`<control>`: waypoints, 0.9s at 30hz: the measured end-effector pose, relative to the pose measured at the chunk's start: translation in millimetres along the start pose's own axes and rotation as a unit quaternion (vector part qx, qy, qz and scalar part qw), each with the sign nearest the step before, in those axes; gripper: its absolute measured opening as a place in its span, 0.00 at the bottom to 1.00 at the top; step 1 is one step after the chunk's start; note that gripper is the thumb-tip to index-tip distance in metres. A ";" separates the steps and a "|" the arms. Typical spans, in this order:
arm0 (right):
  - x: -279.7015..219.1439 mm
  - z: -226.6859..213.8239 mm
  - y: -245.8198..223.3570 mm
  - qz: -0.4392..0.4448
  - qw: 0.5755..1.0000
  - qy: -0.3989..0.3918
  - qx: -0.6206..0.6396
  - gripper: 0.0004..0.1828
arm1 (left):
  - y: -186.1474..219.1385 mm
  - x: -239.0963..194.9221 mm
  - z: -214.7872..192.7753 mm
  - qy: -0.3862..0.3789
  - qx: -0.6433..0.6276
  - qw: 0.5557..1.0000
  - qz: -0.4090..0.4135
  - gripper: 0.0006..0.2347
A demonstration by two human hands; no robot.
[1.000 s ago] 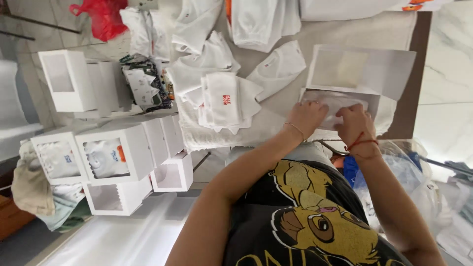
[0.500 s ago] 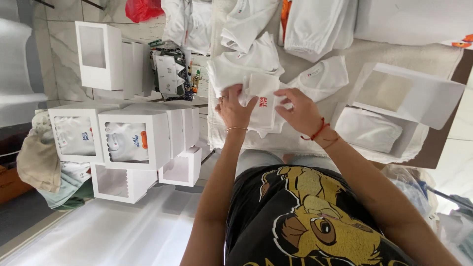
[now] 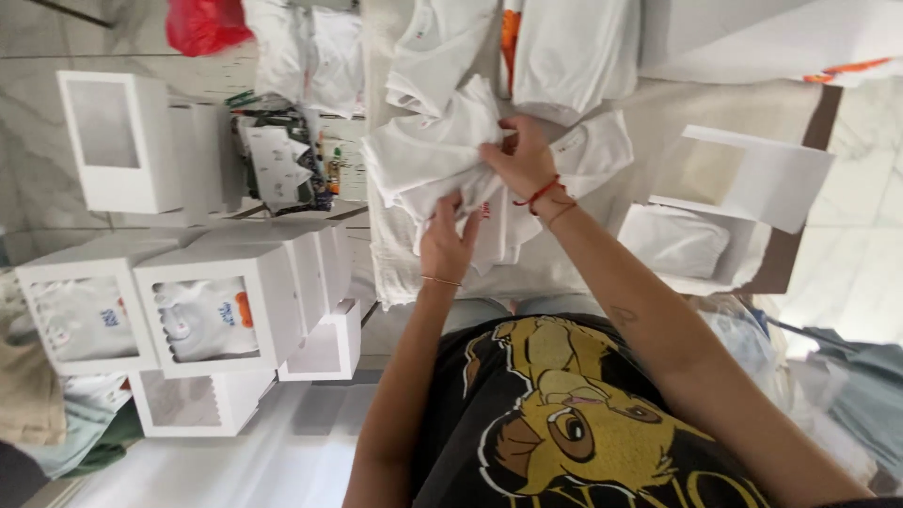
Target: The person folds white baby garments, including onesies and socks, and places them into white boxes with clear windows. The person handles each item individually, folds it, and arranges it inside the packaging.
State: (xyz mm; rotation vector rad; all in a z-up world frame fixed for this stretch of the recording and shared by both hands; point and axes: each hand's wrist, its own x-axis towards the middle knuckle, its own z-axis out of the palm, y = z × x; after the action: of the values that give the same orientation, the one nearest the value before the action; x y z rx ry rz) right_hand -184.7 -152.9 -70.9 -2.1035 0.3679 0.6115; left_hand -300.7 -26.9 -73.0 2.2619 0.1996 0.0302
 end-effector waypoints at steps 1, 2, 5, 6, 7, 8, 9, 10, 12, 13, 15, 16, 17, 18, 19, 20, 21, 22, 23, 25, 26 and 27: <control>-7.6 -0.8 -6.9 0.008 1.000 0.009 0.000 0.30 | -1.8 1.8 0.2 -0.009 -0.006 1.000 0.004 0.12; -15.2 -1.2 -14.7 0.018 0.999 0.019 0.020 0.30 | -3.5 3.7 -0.2 -0.040 0.010 0.999 -0.006 0.14; -10.6 1.9 -12.1 0.029 0.998 0.028 0.045 0.29 | -1.0 14.7 -6.4 -0.087 0.028 0.996 -0.011 0.14; -6.7 5.3 -6.2 0.031 0.998 0.021 0.046 0.28 | 0.4 16.7 -10.5 -0.100 0.029 0.995 -0.012 0.13; -8.4 1.6 -7.1 0.032 0.998 0.020 0.049 0.28 | -2.2 15.7 -7.5 -0.101 0.032 0.994 -0.011 0.13; -10.4 -1.7 -8.3 0.024 0.998 0.006 0.051 0.28 | -5.0 14.5 -5.0 -0.090 0.030 0.995 -0.006 0.13; -11.9 -4.4 -10.7 0.015 0.998 -0.007 0.053 0.27 | -8.3 13.9 -3.2 -0.078 0.028 0.997 0.000 0.13; -11.6 -3.6 -3.5 0.014 0.998 -0.009 0.056 0.27 | -11.0 13.9 -3.2 -0.078 0.031 0.996 0.001 0.13; -11.0 -3.9 12.0 -0.051 0.994 -0.016 0.099 0.26 | -15.1 13.7 -1.2 -0.084 -0.013 0.996 -0.009 0.13; -20.0 -7.5 15.1 -0.051 0.994 -0.015 0.099 0.26 | -14.1 13.1 -0.2 -0.085 -0.012 0.996 -0.009 0.13; -37.1 -14.1 20.5 -0.130 0.983 0.103 0.082 0.15 | -12.4 12.4 1.5 -0.078 0.021 0.996 -0.022 0.13; -51.0 -18.5 22.8 -0.131 0.983 0.102 0.082 0.15 | -16.6 10.2 2.8 -0.078 0.022 0.996 -0.023 0.13; -63.8 -23.7 24.8 -0.074 0.975 0.158 0.137 0.19 | -20.8 9.3 4.8 -0.080 0.020 0.996 -0.026 0.13; -76.5 -28.9 26.8 -0.016 0.958 0.211 0.191 0.23 | -24.9 8.6 6.8 -0.082 0.018 0.996 -0.029 0.12; -71.8 -26.5 45.2 -0.016 0.959 0.210 0.192 0.23 | -19.2 9.8 2.5 -0.080 0.019 0.996 -0.029 0.12; -67.0 -24.2 63.8 0.097 0.939 0.214 0.253 0.31 | -13.4 10.9 -1.7 -0.091 -0.009 0.993 -0.072 0.12; -62.5 -22.0 82.5 0.209 0.902 0.215 0.310 0.41 | -7.6 12.2 -5.6 -0.102 -0.038 0.988 -0.113 0.12; -53.3 -24.3 87.5 0.209 0.902 0.215 0.311 0.41 | -6.3 10.9 -8.3 -0.101 -0.037 0.988 -0.113 0.12; -45.2 -26.7 93.1 0.248 0.872 0.201 0.372 0.37 | -4.7 9.0 -11.1 -0.088 -0.065 0.986 -0.126 0.13; -35.4 -34.0 83.0 0.284 0.835 0.185 0.433 0.35 | -5.8 2.8 -12.1 -0.074 -0.093 0.983 -0.137 0.13; -33.7 -38.8 67.2 0.305 0.805 0.192 0.472 0.35 | -8.6 -1.6 -10.6 -0.038 -0.131 0.979 -0.150 0.14; -32.3 -43.4 51.7 0.325 0.772 0.197 0.509 0.35 | -11.6 -6.4 -9.3 -0.002 -0.169 0.972 -0.162 0.15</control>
State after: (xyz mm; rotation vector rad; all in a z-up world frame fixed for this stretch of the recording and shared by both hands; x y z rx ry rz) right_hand -223.5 -216.7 -67.3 -0.9697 1.3631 0.2079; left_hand -309.4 -13.5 -75.6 1.8674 0.5187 -0.1062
